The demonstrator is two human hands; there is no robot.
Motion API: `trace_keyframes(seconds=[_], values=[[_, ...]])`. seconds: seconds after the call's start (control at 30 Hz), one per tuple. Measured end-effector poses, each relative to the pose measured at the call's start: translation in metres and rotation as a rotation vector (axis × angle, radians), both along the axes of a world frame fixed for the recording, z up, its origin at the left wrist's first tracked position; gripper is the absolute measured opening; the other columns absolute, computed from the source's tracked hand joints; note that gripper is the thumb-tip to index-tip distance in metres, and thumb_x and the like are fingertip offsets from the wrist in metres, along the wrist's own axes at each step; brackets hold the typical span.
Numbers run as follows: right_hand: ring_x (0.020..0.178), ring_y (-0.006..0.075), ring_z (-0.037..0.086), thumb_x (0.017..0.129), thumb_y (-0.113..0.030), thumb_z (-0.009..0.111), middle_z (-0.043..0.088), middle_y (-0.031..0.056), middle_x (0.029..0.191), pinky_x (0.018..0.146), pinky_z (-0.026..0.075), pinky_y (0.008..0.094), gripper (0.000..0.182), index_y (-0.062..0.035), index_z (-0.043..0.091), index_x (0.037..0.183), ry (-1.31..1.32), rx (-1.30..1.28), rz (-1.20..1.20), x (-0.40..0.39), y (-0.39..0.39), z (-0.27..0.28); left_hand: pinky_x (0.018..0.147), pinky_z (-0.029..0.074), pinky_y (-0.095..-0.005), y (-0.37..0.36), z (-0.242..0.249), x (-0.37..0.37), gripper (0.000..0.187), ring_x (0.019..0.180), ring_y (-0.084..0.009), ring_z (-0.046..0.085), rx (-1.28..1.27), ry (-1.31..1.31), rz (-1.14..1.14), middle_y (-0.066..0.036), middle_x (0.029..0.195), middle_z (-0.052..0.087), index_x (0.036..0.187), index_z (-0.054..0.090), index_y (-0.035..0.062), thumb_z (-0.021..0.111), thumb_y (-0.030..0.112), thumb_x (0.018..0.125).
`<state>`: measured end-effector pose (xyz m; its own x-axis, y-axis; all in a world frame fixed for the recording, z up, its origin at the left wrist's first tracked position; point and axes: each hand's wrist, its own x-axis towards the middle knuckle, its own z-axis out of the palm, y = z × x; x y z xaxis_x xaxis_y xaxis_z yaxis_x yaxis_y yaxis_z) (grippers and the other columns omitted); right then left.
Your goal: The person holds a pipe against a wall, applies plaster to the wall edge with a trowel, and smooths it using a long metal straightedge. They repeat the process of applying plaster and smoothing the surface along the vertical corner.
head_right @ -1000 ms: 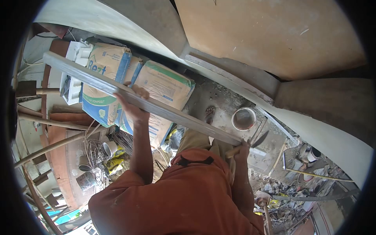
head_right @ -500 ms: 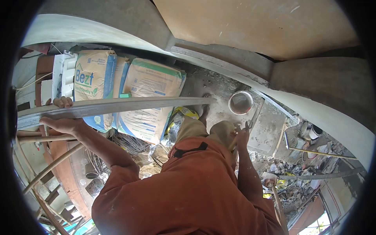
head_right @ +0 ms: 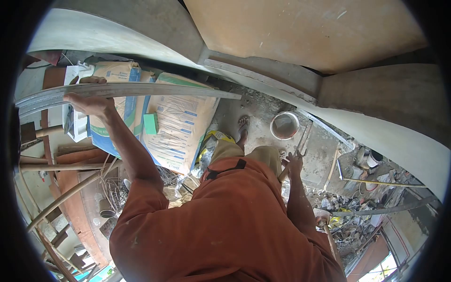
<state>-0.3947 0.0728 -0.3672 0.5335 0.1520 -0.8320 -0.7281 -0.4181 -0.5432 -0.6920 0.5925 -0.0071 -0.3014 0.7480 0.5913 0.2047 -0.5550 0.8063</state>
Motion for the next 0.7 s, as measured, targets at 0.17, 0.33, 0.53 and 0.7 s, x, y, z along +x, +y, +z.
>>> trace_keyframes(seconds=[0.17, 0.33, 0.53, 0.7], values=[[0.072, 0.0305, 0.068, 0.093, -0.016, 0.066, 0.06, 0.0217, 0.104, 0.062, 0.06, 0.0394, 0.07, -0.018, 0.029, 0.152, 0.028, -0.012, 0.031, -0.005, 0.012, 0.005, 0.042, 0.049, -0.0276, 0.005, 0.0, 0.016, 0.072, 0.047, -0.0161, 0.053, 0.043, 0.024, -0.097, -0.009, 0.058, 0.051, 0.104, 0.045, -0.0004, 0.021, 0.068, 0.098], [0.071, 0.029, 0.067, 0.092, -0.017, 0.067, 0.06, 0.0203, 0.103, 0.063, 0.06, 0.0389, 0.067, -0.0131, 0.033, 0.15, 0.02, 0.005, 0.05, -0.002, 0.012, 0.009, 0.046, 0.045, -0.0331, 0.006, 0.004, 0.019, 0.076, 0.049, -0.0204, 0.051, 0.068, 0.057, -0.363, -0.01, 0.061, 0.054, 0.113, 0.047, 0.0015, 0.027, 0.073, 0.095], [0.073, 0.0292, 0.067, 0.092, -0.015, 0.066, 0.06, 0.0195, 0.103, 0.065, 0.06, 0.0397, 0.065, -0.0127, 0.035, 0.149, 0.035, -0.035, 0.047, -0.003, 0.006, 0.005, 0.046, 0.044, -0.0322, -0.005, 0.045, 0.026, 0.078, 0.05, -0.0182, 0.05, 0.15, 0.034, -0.525, -0.008, 0.064, 0.055, 0.114, 0.05, 0.0067, 0.031, 0.079, 0.091], [0.076, 0.0301, 0.067, 0.092, -0.015, 0.066, 0.059, 0.02, 0.105, 0.068, 0.06, 0.041, 0.063, -0.0123, 0.036, 0.147, 0.052, -0.048, 0.086, -0.005, 0.005, -0.001, 0.041, 0.048, -0.0321, 0.016, 0.041, 0.03, 0.077, 0.043, -0.0204, 0.052, 0.22, 0.079, -0.529, -0.014, 0.06, 0.055, 0.112, 0.048, -0.0024, 0.028, 0.071, 0.097]])
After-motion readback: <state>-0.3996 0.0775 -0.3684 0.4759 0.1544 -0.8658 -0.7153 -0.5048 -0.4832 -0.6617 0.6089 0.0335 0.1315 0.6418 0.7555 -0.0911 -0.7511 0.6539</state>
